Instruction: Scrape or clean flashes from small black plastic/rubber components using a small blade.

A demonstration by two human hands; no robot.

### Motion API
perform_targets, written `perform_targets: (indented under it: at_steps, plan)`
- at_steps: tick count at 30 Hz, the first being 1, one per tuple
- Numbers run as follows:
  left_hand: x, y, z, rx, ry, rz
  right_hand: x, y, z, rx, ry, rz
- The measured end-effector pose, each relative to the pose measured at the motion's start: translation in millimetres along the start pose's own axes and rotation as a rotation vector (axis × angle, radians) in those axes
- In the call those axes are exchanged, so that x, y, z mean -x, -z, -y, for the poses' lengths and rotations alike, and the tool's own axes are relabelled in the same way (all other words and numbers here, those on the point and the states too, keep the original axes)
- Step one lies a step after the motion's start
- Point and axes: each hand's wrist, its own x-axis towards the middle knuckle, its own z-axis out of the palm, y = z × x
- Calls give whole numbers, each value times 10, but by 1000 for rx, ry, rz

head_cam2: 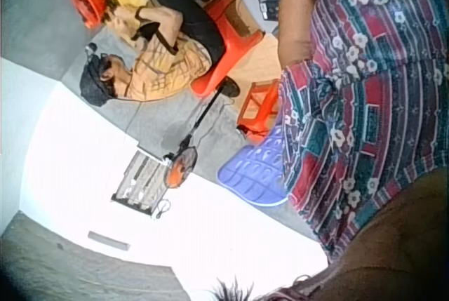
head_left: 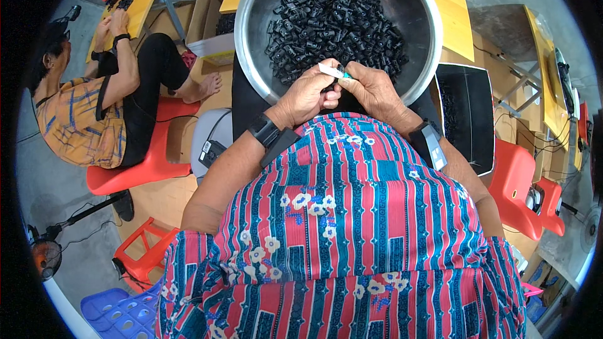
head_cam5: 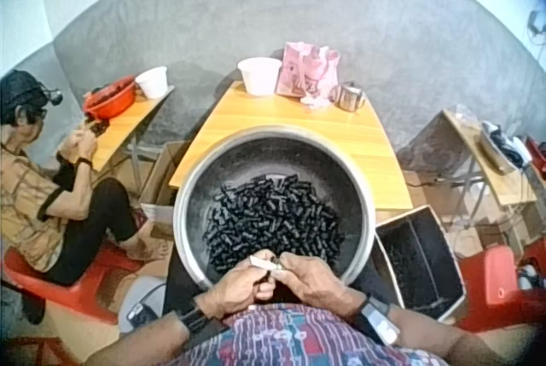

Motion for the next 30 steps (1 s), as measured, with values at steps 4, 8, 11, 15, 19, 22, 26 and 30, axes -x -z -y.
perform_targets:
  at_steps: [4,8,11,15,19,22,26,30]
  plan:
    - [-5,4,15,33,32,-50,-8,0,-18,-37,-5,-38]
    - [-17,24,13,17,-15,3,13,39,-70,-179,86,-142]
    - [-24,28,-6,30,-36,35,53,86,43,-473,-163,-243]
    - [-27,14,-12,27,-52,-17,14,-17,-23,-238,131,-322]
    - [-46,1,-18,26,-69,-83,8,-31,-5,-142,142,-208]
    - [-33,7,-10,62,-96,-118,2,-75,-18,36,130,-219]
    - [-45,42,-1,88,-100,-123,8,-79,-41,161,164,-219]
    - [-48,44,1,103,-97,-120,1,-69,-2,192,169,-218]
